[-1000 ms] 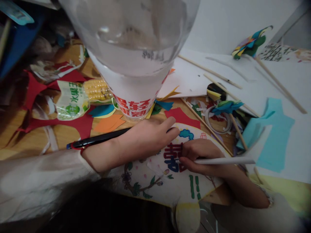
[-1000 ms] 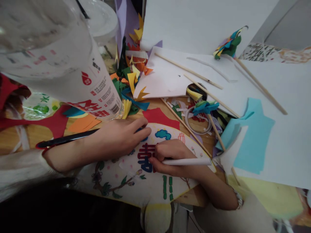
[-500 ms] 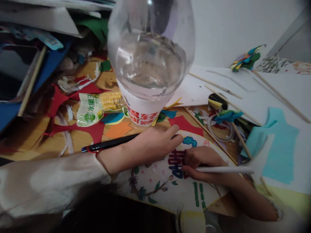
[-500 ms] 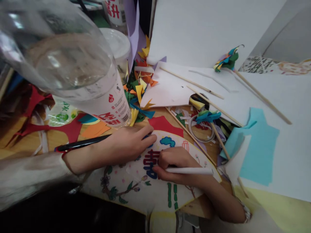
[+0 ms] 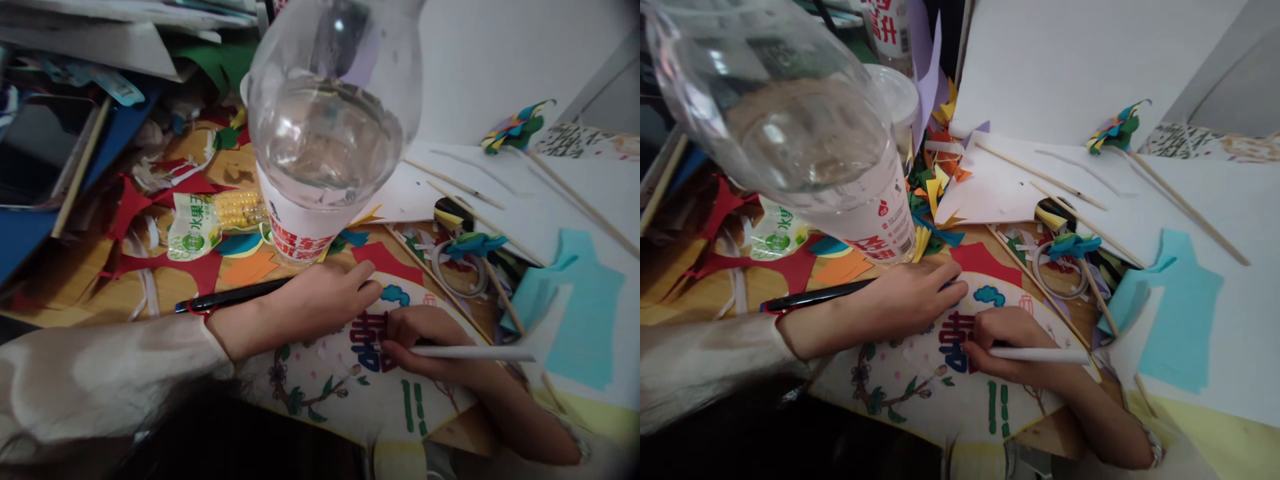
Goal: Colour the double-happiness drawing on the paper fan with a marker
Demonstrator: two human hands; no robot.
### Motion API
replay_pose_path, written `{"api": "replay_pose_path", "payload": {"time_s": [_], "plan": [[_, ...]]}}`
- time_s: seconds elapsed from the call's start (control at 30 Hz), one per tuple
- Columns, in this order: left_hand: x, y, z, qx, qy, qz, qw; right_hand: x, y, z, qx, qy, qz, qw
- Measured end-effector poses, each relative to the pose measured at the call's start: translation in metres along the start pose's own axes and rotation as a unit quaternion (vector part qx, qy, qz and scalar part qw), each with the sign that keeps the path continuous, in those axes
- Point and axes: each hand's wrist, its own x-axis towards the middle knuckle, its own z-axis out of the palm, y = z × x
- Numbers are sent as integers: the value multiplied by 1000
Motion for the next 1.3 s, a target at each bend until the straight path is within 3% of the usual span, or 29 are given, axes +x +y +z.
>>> {"api": "replay_pose_path", "payload": {"time_s": [0.43,0.57,0.63,0.73,0.93,1.17,1.3], "plan": [[0,-2,-1,4,-19,9,1000,-4,3,-2,42,6,-23,999],[-1,-2,-3,20,-24,10,999,-7,3,-6,72,27,30,997],[-1,-1,-3,23,-29,10,999,-8,5,-6,80,15,11,997],[-1,0,-3,17,-33,10,999,-7,9,-6,52,2,-28,998],[0,0,-2,24,-27,7,999,-3,8,-6,6,-16,-23,1000],[0,-1,-3,21,-42,9,999,-2,6,-5,12,2,-11,1000],[0,-2,-3,28,-32,10,999,-1,6,-5,15,-24,-21,999]]}}
